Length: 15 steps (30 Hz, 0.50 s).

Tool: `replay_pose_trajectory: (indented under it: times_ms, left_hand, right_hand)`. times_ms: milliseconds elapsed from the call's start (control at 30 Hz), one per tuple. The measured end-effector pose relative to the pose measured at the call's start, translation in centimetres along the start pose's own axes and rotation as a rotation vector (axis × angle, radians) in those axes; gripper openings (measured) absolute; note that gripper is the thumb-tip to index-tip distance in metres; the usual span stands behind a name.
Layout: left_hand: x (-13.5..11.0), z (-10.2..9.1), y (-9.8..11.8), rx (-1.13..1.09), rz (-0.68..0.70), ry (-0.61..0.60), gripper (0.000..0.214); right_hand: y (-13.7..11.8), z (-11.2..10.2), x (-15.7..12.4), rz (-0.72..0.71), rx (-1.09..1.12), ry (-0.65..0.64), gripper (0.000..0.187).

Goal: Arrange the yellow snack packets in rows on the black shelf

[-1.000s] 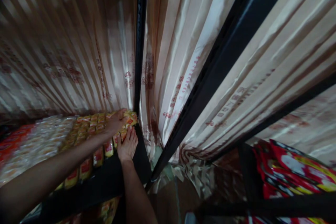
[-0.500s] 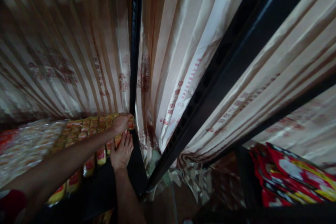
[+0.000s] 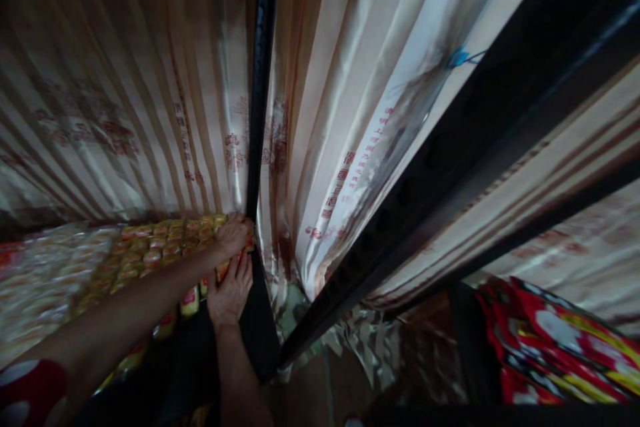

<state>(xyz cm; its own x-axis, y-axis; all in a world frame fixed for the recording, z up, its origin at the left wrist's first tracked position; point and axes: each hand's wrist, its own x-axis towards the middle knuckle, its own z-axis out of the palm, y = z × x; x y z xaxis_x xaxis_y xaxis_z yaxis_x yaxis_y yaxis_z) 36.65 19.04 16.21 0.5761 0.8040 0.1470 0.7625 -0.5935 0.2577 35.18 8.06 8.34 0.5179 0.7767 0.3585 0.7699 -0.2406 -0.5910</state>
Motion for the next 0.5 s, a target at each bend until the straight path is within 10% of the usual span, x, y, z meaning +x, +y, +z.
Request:
replay_pose_trajectory:
  times_ms: [300,500]
  left_hand:
    - [-2.0,-1.2,-0.1,-0.063,0.035,0.156,0.036]
    - [-7.7,-3.5,2.0,-0.393,-0.043,0.315,0.033]
  right_hand:
    - [0.2,0.3,0.0,0.017,0.01,-0.002,0.059]
    - [0.9,0.5,-0.1,-0.043,0.013,0.0,0.06]
